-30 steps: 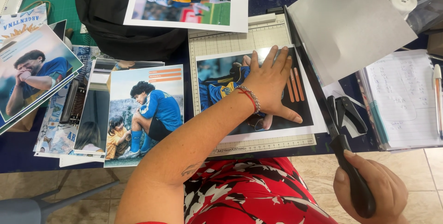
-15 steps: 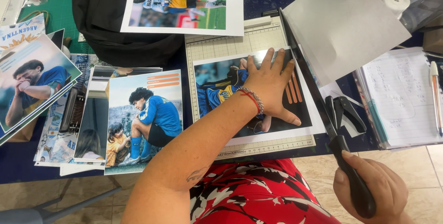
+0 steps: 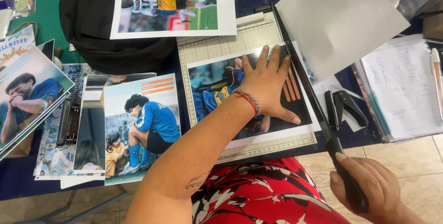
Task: Trimming printed photos using a manual paper cutter on a desk.
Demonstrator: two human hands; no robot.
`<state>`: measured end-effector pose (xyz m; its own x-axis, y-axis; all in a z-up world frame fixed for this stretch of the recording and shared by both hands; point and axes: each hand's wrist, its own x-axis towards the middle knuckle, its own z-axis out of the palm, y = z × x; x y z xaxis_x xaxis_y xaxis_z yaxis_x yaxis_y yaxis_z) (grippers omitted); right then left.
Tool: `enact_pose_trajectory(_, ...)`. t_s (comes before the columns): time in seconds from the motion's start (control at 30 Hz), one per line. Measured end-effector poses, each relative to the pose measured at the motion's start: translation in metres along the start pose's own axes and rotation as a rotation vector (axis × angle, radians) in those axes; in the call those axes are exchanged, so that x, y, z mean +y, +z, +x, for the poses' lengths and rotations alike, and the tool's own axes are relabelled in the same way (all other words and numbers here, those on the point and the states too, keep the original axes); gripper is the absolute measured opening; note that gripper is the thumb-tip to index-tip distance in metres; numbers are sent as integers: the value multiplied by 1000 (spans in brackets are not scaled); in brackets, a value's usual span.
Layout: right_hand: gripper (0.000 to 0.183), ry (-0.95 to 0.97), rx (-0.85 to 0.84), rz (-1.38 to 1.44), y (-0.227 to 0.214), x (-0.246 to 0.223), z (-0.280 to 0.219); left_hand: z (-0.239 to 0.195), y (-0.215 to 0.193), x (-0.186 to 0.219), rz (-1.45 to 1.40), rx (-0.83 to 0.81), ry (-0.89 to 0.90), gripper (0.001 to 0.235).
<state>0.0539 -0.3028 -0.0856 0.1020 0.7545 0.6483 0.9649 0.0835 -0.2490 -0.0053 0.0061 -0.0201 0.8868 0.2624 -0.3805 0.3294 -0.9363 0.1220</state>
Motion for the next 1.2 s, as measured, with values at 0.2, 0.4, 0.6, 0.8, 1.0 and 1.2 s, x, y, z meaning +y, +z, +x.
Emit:
enact_pose_trajectory(0.2, 42, -28, -19, -9, 4, 5, -10, 1, 0, 0, -33, 8, 6, 154)
enact_pose_trajectory(0.4, 41, -66, -38, -16, 2, 5, -3, 2, 2, -2, -26, 30, 14, 155)
enact_pose_trajectory(0.6, 40, -82, -80, -4, 5, 7, -3, 3, 5, -1, -19, 36, 2, 156)
enact_pose_trajectory(0.8, 40, -98, -72, -3, 7, 9, -4, 5, 8, -2, 6, 51, 6, 156)
enact_pose_trajectory(1.0, 40, -97, -75, 13, 11, 11, -9, 4, 6, -1, 4, 25, 2, 155)
enact_pose_trajectory(1.2, 44, -93, -107, 30, 22, 19, -30, 6, 12, -2, 7, 77, 9, 156)
